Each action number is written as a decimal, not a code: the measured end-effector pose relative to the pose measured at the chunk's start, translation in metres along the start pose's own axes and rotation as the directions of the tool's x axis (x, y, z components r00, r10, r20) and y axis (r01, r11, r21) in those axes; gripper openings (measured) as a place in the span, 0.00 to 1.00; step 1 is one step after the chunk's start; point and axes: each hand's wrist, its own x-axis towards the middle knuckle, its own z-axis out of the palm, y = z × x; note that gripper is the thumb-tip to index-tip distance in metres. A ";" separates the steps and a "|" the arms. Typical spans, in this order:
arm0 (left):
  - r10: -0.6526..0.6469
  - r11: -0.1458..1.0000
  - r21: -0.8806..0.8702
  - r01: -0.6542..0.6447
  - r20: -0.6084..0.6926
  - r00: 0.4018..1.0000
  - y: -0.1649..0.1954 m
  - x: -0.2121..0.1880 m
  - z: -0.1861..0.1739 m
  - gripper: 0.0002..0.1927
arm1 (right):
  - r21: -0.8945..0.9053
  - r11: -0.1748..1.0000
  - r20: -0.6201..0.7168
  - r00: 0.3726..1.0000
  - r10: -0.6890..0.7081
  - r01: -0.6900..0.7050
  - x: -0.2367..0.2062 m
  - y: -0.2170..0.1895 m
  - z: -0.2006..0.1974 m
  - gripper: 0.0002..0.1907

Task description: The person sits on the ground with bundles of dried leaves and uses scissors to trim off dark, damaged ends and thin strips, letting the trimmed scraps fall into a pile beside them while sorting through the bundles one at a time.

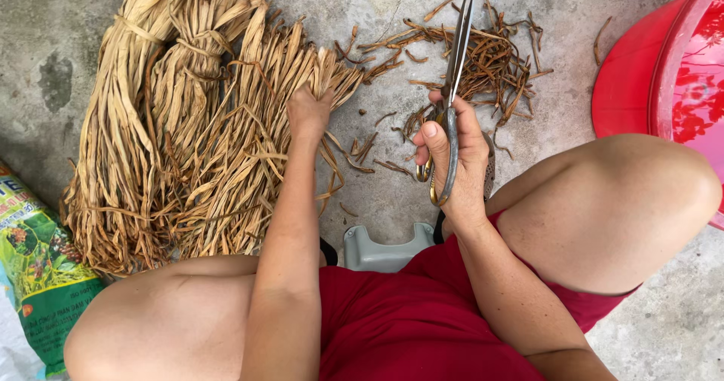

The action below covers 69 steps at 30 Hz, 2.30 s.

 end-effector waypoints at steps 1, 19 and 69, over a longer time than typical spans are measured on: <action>0.047 0.999 0.029 -0.045 -0.074 0.996 -0.009 0.004 0.013 0.20 | 0.001 1.000 -0.005 1.000 0.014 -0.014 0.001 0.000 -0.001 0.22; 0.057 0.676 -0.737 0.014 0.072 0.996 -0.002 0.007 0.003 0.10 | -0.145 0.988 -0.003 0.999 0.051 -0.051 0.012 0.017 -0.006 0.27; -0.027 0.953 0.299 0.044 -0.060 0.998 -0.041 0.004 0.056 0.14 | -0.161 0.985 0.072 0.994 0.078 -0.066 0.017 0.025 -0.006 0.29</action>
